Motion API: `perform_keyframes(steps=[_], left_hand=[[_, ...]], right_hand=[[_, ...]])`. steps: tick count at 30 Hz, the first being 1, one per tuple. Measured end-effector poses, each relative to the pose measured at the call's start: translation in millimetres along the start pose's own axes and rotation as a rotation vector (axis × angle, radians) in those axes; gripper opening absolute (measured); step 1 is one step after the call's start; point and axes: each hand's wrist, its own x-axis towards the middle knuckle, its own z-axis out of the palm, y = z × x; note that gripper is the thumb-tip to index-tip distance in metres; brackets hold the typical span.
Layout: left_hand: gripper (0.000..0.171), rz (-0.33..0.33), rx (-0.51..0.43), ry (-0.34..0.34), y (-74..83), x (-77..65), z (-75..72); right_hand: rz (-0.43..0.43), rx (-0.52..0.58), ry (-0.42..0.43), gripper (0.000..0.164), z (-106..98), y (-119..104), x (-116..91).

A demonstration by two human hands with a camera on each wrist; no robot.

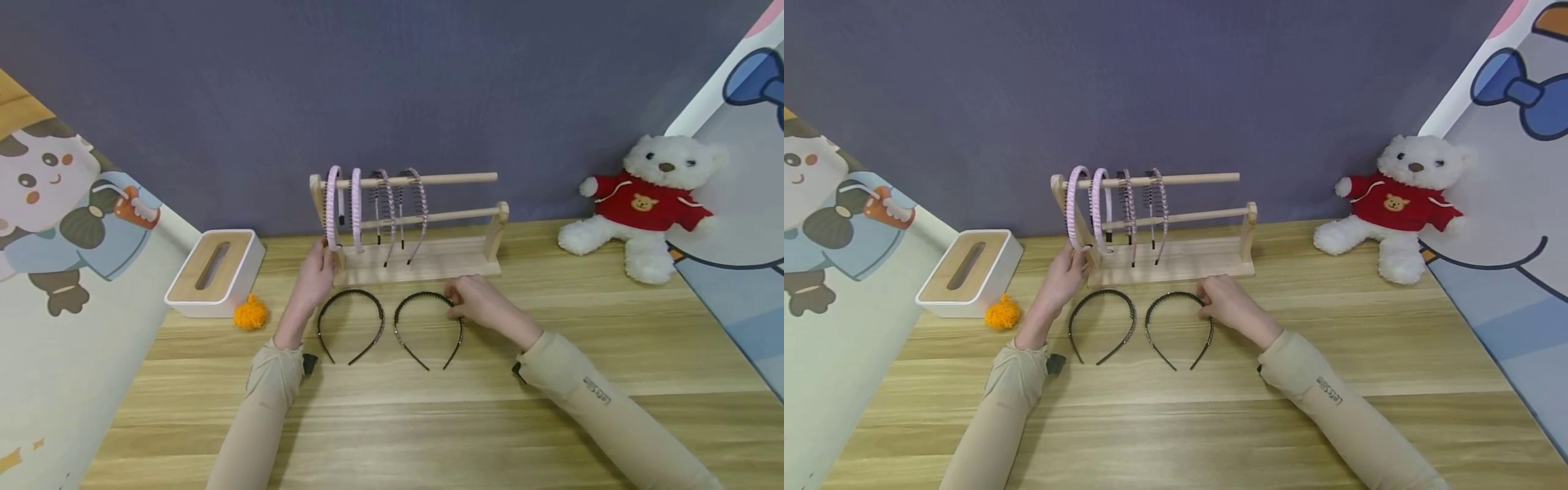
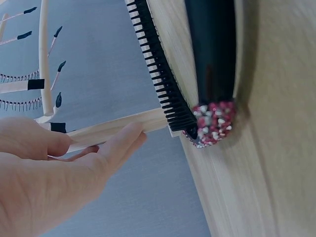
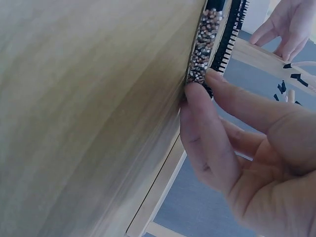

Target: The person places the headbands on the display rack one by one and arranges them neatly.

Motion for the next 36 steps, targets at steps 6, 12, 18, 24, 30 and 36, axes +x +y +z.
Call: perform_keyframes(steps=[6, 12, 18, 24, 30, 36], left_hand=[[0.045, 0.004, -0.010, -0.004, 0.4, 0.2, 0.7], [0.043, 0.018, -0.013, 0.005, 2.4, -0.1, 1.2], [0.043, 0.014, -0.026, 0.003, 1.9, -0.1, 0.8], [0.043, 0.008, -0.015, 0.001, 0.7, 0.8, 1.1], [0.042, 0.026, 0.001, 0.006, -0.6, 0.9, 0.8], [0.043, 0.018, -0.015, 0.002, 0.5, 0.2, 0.7]], right_hand=[[0.004, -0.014, 0.000, 0.029, -0.5, -1.1, -0.8], [0.004, -0.018, -0.002, 0.030, -1.3, -0.7, -1.5], [0.018, -0.009, 0.004, 0.032, -3.5, -0.6, -1.6], [0.030, 0.030, 0.017, 0.035, -7.3, -1.6, -4.7], [0.062, 0.098, 0.029, 0.034, -12.6, -4.7, -10.4], [0.038, 0.155, 0.063, 0.030, -19.8, -5.8, -16.0]])
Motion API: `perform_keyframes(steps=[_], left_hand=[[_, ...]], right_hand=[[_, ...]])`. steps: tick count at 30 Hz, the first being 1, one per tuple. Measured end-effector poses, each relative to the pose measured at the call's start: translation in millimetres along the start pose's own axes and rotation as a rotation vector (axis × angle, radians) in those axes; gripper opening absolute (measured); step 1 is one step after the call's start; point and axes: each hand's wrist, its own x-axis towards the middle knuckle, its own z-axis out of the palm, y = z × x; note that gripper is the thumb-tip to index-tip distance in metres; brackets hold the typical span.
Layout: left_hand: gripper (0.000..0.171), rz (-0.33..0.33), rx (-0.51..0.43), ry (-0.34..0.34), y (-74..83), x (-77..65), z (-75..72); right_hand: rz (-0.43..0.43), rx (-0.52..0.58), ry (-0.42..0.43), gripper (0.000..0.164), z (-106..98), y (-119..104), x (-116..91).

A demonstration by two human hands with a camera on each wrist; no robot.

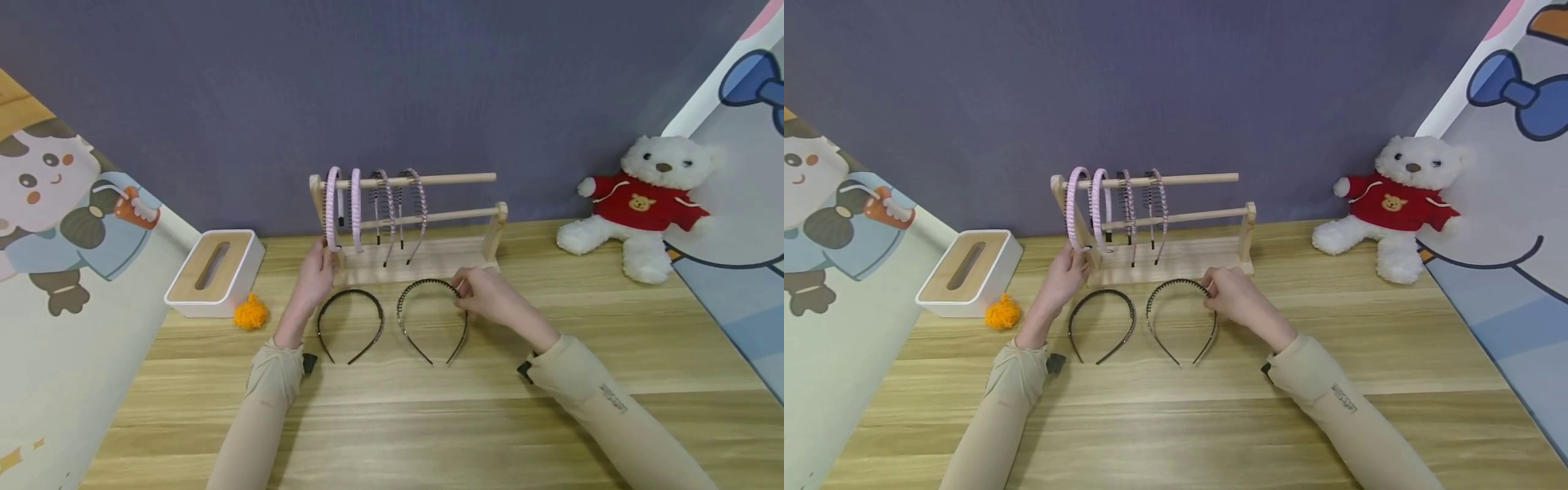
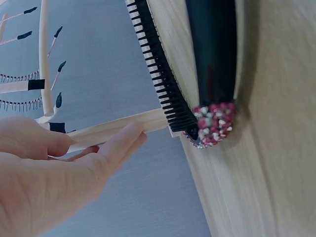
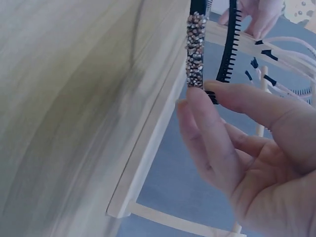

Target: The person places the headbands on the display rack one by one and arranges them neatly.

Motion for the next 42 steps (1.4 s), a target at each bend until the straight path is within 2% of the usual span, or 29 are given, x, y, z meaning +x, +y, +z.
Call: perform_keyframes(steps=[11, 21, 26, 33, 42], left_hand=[[0.044, -0.016, -0.014, -0.006, 0.4, -0.4, -0.3], [0.043, -0.012, 0.013, -0.004, 0.5, -2.2, -0.3], [0.043, 0.000, 0.013, -0.003, 0.5, -1.5, -0.3], [0.043, -0.007, 0.016, -0.009, 1.1, -1.1, -1.1], [0.042, -0.003, 0.023, -0.006, 1.0, -1.8, -0.8]], right_hand=[[-0.086, -0.069, 0.125, 0.025, -14.4, 1.0, -10.4], [-0.052, 0.018, 0.160, 0.032, -31.1, 1.2, -19.1], [-0.040, 0.017, 0.190, 0.035, -42.5, -0.4, -24.8], [-0.092, -0.015, 0.275, 0.041, -54.4, 0.9, -31.7], [-0.083, 0.030, 0.313, 0.045, -64.1, -1.7, -40.8]])
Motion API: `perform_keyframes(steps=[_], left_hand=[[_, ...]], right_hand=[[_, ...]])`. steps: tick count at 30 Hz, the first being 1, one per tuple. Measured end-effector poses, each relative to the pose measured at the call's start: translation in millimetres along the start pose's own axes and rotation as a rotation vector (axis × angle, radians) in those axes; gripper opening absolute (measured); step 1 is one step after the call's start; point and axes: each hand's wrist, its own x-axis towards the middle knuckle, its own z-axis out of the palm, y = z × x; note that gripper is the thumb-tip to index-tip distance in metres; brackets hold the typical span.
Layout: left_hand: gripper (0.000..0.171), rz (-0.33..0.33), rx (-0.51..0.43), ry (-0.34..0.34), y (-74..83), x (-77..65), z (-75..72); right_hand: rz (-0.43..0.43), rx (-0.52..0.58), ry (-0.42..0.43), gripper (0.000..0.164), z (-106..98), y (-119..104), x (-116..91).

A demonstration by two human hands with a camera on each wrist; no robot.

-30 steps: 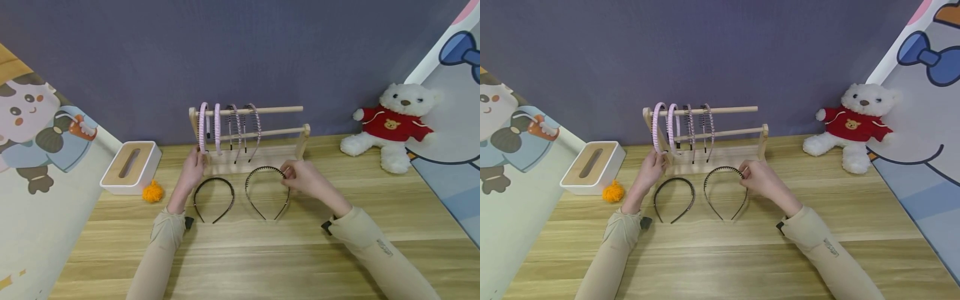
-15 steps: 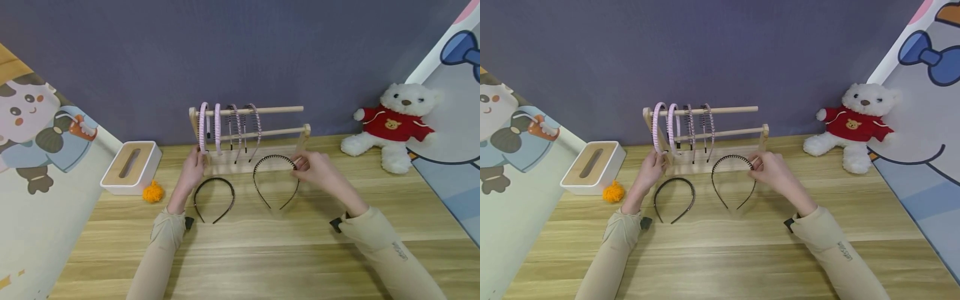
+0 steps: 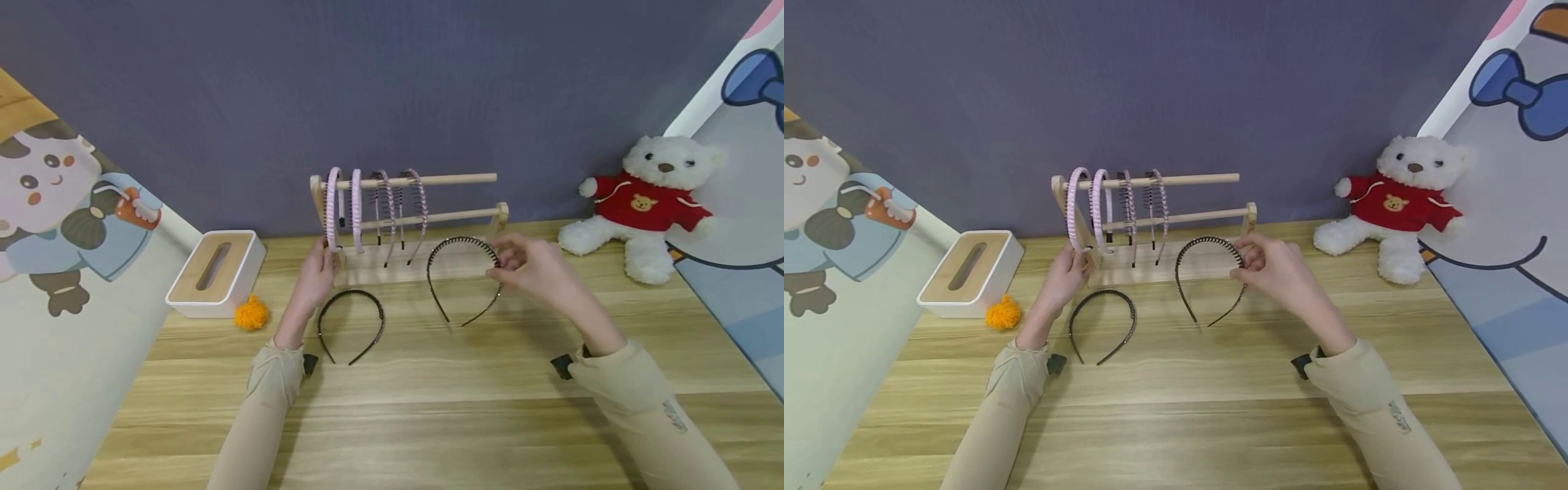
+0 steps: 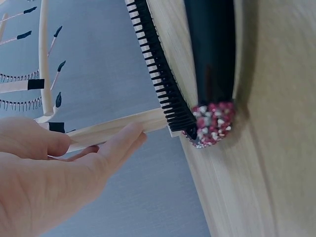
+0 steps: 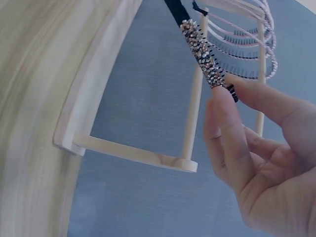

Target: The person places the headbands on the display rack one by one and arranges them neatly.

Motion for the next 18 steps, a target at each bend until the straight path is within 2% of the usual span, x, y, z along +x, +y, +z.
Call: perform_keyframes(steps=[7, 14, 18], left_hand=[[0.044, -0.016, 0.001, 0.002, 0.1, 0.2, 0.9], [0.043, -0.007, 0.005, 0.017, 0.4, 0.5, 1.2], [0.041, -0.001, -0.013, 0.026, 0.2, 0.6, 1.7]], right_hand=[[0.017, 0.030, 0.041, 0.048, -8.3, -6.9, -5.6], [-0.041, -0.025, 0.112, 0.047, -12.8, -9.9, -10.2], [-0.058, -0.009, 0.141, 0.047, -13.6, -12.2, -12.0]])
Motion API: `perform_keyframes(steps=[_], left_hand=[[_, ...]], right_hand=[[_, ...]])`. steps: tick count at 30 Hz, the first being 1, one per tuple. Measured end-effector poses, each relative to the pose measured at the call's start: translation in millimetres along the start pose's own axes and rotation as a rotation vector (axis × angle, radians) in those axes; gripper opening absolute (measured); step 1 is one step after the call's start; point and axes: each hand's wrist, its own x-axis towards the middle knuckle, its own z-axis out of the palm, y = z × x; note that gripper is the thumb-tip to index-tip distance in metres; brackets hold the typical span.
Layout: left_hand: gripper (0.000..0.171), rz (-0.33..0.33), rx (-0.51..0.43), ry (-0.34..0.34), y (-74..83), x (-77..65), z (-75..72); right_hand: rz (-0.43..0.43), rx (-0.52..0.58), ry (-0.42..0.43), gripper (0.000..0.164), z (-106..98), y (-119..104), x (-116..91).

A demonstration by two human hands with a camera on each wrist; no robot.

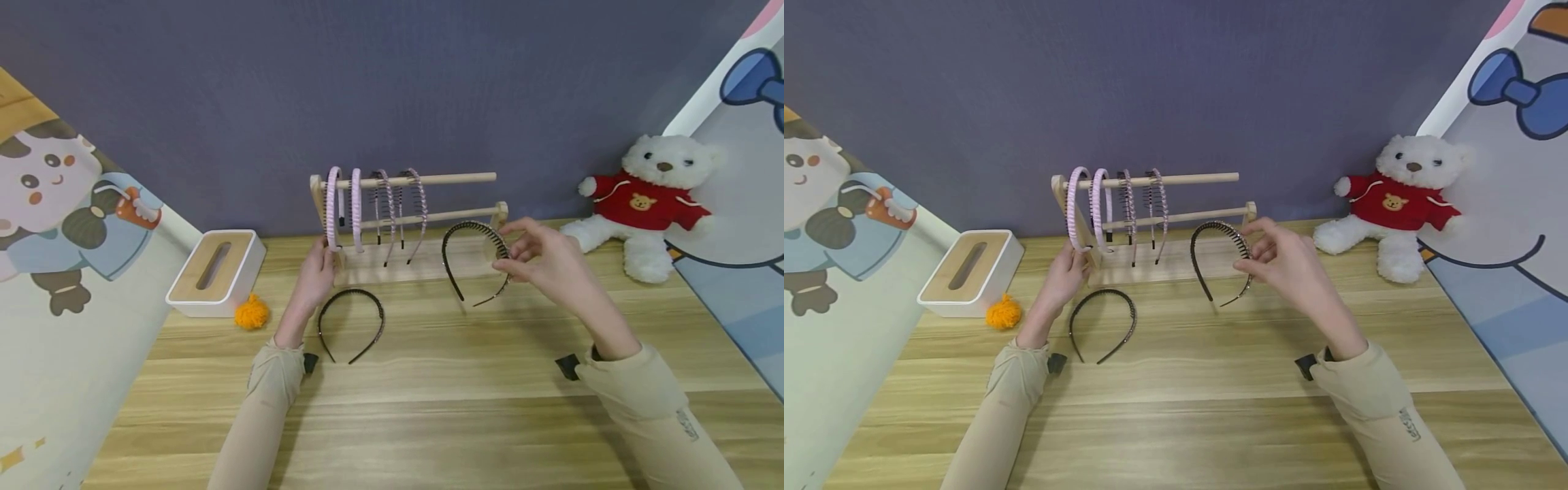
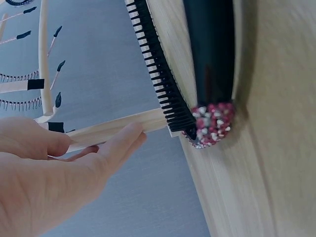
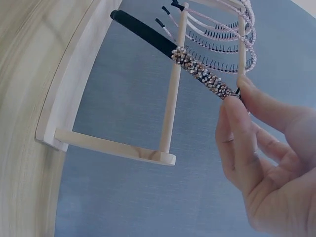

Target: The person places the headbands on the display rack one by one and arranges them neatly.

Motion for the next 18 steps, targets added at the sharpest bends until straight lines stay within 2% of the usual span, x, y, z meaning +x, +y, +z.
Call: perform_keyframes(steps=[9, 18], left_hand=[[0.039, 0.005, -0.005, 0.004, 0.7, 0.3, 0.5], [0.039, -0.006, -0.002, 0.003, 1.0, 0.0, 0.5]], right_hand=[[0.002, 0.082, 0.072, 0.045, -2.2, -5.4, -3.2], [0.011, 0.085, 0.124, 0.036, -7.1, -8.7, -6.0]])
